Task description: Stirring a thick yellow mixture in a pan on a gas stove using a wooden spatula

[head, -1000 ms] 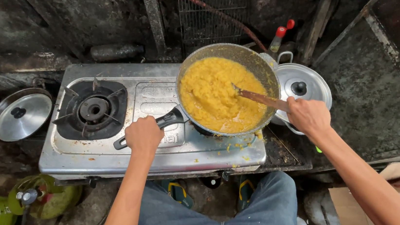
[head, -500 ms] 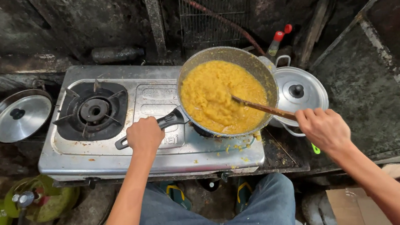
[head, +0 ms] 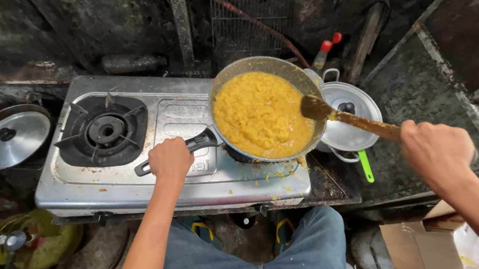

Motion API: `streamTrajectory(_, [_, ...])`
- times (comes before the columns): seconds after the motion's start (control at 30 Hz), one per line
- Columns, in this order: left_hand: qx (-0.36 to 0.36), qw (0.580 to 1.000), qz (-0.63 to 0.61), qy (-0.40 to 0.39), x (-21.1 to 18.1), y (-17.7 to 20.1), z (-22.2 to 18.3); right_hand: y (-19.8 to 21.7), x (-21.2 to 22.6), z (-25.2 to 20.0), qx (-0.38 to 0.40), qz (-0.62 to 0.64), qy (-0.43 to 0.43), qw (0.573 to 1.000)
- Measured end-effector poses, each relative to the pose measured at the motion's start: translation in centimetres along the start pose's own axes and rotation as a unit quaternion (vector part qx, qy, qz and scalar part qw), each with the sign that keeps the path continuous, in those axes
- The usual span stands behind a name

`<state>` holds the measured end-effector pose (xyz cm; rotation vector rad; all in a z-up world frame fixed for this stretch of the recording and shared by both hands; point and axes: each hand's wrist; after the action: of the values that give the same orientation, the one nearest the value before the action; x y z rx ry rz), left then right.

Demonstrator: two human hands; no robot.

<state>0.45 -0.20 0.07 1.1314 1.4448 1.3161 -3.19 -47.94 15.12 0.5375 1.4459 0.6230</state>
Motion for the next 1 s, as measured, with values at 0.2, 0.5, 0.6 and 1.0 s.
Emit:
streamTrajectory(0.2, [-0.007,1.000,-0.001,-0.012,0.2,-0.3,0.2,-2.0,4.8,5.5,0.059,0.110,-0.023,0.992])
streamTrajectory(0.5, [-0.078,0.995,-0.057,-0.020,0.3,-0.6,0.2,-10.4,8.8,12.5,-0.055,0.196,0.023,0.979])
streamTrajectory(0.6, [-0.072,0.996,-0.061,-0.012,0.3,-0.4,0.1,-9.9,9.0,12.5,-0.038,0.212,0.032,0.976])
streamTrajectory(1.0, [-0.080,0.996,-0.047,-0.010,0.3,-1.1,0.3,-11.6,9.1,9.6,-0.078,0.212,0.062,0.972])
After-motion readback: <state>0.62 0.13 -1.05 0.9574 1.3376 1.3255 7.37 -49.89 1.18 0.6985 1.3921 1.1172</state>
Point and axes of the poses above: each hand's wrist, its own z-axis towards the middle knuckle, its own y-axis out of the back of the hand, x = y × z, and after that the axes turned 13 degrees about -x, right-handed
